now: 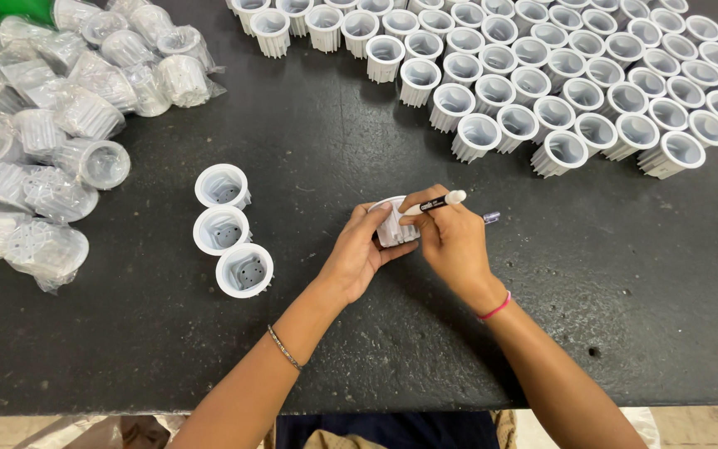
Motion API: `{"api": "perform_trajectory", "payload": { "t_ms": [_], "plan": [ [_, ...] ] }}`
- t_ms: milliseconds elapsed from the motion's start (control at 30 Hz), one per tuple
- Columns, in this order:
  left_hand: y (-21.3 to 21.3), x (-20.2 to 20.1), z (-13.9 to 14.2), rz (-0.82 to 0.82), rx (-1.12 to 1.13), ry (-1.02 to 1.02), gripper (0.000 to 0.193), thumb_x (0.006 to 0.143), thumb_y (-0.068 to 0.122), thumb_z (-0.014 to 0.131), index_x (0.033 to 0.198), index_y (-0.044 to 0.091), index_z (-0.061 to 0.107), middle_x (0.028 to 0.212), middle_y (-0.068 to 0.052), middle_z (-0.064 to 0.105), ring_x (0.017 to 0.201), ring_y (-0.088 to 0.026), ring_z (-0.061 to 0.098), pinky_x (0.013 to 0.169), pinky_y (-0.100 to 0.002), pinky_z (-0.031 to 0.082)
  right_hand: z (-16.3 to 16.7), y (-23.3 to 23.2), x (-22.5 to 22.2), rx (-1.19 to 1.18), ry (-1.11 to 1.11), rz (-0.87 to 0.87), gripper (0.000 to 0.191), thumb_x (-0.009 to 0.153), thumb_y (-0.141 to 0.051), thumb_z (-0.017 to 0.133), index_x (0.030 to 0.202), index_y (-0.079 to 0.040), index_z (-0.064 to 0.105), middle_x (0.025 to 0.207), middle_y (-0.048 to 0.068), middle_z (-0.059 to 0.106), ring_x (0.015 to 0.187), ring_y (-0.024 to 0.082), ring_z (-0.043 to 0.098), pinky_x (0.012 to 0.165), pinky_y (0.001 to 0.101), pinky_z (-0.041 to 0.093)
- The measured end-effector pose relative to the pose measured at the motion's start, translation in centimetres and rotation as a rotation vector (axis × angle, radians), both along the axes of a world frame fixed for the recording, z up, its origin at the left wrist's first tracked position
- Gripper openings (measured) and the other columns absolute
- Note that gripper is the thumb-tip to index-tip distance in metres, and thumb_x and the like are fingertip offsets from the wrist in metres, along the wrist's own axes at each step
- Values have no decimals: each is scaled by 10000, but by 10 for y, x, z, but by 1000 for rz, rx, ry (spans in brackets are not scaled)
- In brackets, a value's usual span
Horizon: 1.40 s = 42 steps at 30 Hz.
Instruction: The person picks white finned plastic housings one at a time from the workbench, holds each in one hand, and marks its surface with a black marker, then sets the marked part down with the other finished housings. The person repeats this marking cycle on successive parts throughout the episode.
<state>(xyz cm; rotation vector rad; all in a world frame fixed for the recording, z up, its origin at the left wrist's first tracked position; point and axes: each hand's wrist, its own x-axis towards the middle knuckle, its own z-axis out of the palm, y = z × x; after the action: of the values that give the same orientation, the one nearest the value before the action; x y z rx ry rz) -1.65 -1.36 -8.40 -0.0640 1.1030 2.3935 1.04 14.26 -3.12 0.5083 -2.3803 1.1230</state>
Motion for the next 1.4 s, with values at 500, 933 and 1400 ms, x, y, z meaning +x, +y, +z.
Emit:
{"api": "perform_trajectory", "payload": {
  "t_ms": [500,933,1400],
  "plan": [
    [4,3,0,8,27,12,350,1047,307,489,1264,36,454,1254,-137,595,1139,-230,643,1010,-465,585,7,2,5,-66,-18,-17,143,888,104,638,962,-13,674,988,70,695,819,255,705,719,339,546],
    [7,5,7,13,3,12,368,1043,310,489,1273,27,434,1266,-147,580,1157,-231,634,1026,-460,585,11,2,7,36,-41,-67,216,852,111,629,975,-60,676,934,77,666,739,288,679,630,375,522],
    [7,8,11,9,6,12,345,1051,301,465,1267,34,435,1285,-146,575,1170,-231,630,1035,-457,571,13,4,8,-86,-41,-30,160,889,108,623,978,-17,667,950,75,683,807,259,711,700,345,548]
  ]
}}
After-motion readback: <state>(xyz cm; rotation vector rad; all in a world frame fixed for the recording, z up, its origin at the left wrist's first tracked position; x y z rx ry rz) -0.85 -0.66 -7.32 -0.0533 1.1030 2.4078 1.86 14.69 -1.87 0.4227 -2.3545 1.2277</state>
